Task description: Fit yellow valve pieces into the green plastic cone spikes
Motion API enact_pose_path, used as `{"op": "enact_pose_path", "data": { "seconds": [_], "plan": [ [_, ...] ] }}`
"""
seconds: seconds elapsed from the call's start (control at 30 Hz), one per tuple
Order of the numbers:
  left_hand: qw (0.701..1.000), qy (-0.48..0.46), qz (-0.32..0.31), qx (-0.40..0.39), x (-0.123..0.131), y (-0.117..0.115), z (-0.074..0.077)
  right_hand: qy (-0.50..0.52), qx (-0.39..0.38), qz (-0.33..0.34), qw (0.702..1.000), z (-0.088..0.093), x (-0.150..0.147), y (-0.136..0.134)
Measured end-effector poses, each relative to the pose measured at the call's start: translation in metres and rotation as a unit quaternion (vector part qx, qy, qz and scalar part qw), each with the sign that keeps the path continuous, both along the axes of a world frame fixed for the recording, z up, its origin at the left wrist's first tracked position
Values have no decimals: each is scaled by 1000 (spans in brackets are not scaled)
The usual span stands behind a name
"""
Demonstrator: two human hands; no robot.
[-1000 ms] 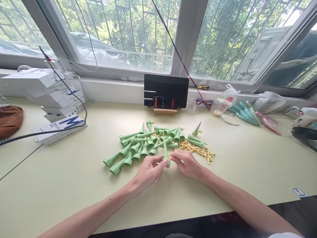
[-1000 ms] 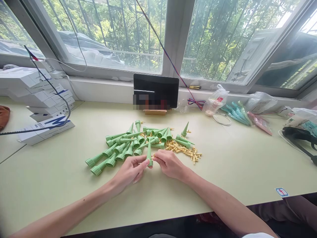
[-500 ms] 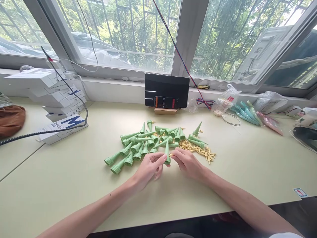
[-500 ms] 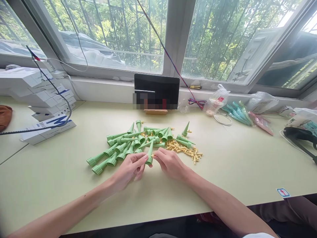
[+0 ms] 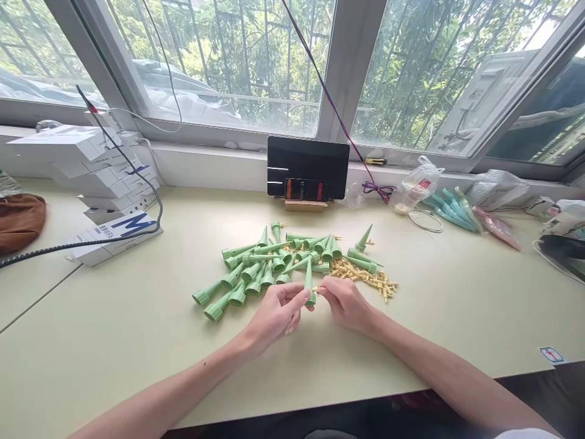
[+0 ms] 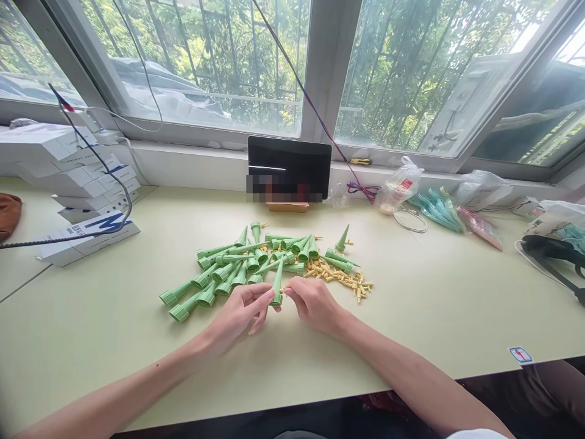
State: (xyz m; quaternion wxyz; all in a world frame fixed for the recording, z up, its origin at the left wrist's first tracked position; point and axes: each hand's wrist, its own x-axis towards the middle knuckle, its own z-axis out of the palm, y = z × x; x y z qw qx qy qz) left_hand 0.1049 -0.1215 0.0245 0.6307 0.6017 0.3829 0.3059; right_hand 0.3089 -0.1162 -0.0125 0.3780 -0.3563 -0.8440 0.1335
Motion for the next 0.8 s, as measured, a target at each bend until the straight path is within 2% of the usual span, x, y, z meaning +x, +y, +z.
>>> {"op": "enact_pose_path", "data": {
  "seconds": [0.27,0.4,0.5,0.63,0.8],
  "plan": [
    [999,12,-7,44,-1,-1,-9,29,-29,-24,999,0,-4,-4],
    [992,57,17,112,-1,0,-11,60,-82,-38,994,1,-6,-4],
    [979,81,40,183,-1,1,-12,96,-156,-31,983,3,-7,-4],
    [965,79,53,245,0,3,-12,162,-279,4,946,6,-8,-4],
    [938,93,30,333,-3,4,-15,253,-412,70,872,12,-9,-5]
  ]
}}
